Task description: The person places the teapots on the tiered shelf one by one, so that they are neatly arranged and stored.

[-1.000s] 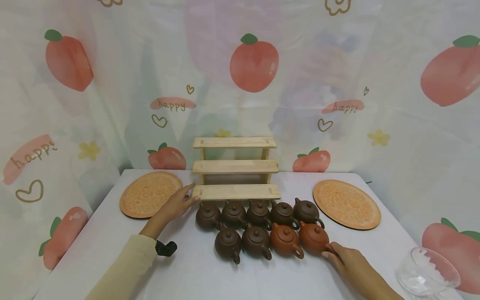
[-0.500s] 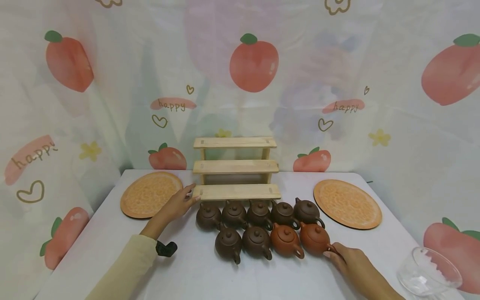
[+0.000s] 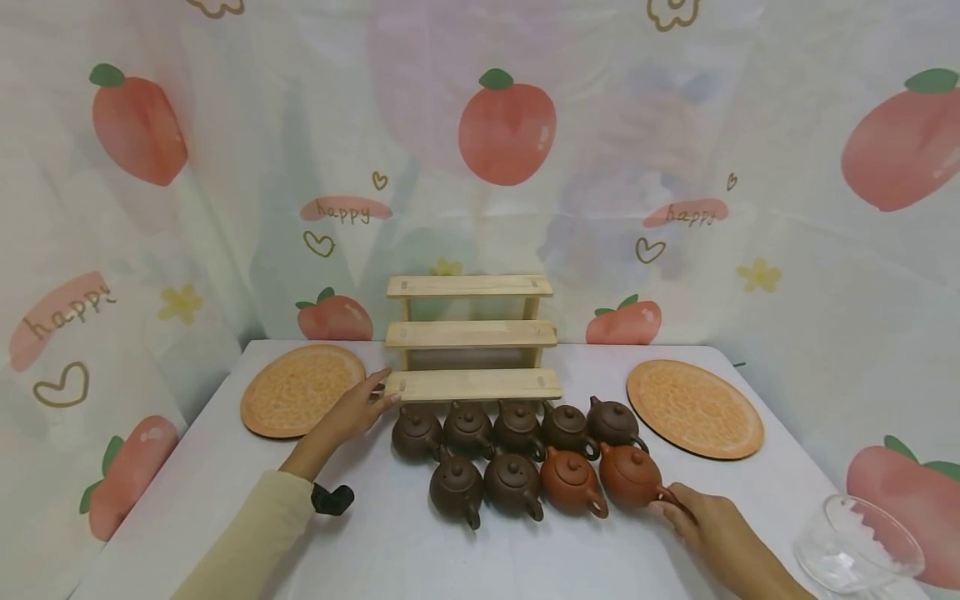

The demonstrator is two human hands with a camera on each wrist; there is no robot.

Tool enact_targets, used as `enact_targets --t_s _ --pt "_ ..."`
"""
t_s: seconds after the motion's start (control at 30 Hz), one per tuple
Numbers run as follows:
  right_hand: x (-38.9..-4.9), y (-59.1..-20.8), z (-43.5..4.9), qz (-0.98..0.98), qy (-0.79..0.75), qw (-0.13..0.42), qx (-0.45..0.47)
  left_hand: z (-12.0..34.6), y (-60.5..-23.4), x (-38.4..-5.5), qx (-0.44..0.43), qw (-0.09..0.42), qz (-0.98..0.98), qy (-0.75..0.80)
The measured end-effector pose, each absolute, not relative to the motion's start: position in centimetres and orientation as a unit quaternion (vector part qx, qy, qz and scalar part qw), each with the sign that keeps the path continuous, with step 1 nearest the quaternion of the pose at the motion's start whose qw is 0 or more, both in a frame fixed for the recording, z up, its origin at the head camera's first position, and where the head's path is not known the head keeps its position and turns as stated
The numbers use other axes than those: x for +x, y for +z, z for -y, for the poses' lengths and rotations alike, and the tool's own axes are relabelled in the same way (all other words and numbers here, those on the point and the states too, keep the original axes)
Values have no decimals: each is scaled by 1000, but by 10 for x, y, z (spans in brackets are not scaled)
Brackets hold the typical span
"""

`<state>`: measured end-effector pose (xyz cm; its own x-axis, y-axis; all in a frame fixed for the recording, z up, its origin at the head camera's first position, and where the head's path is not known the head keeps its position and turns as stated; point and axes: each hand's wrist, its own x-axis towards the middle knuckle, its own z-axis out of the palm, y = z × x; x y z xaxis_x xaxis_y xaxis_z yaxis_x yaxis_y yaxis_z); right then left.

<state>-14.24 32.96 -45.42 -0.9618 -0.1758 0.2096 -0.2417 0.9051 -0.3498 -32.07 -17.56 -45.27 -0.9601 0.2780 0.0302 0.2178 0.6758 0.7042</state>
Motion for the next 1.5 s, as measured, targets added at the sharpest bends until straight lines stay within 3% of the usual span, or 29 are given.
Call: enact_targets --t_s 0.2,0.33,0.6,1.5 --pt "-147 -443 -325 965 206 110 122 179 -452 -320 139 36 -915 377" --pt "-153 -432 -320 965 220 87 114 182 -452 -321 137 38 -916 376" --pt "-175 -407 -311 954 233 132 136 182 -454 -322 129 47 -914 382" --pt "-313 -321 -272 949 224 138 174 179 -459 -325 132 30 -912 388"
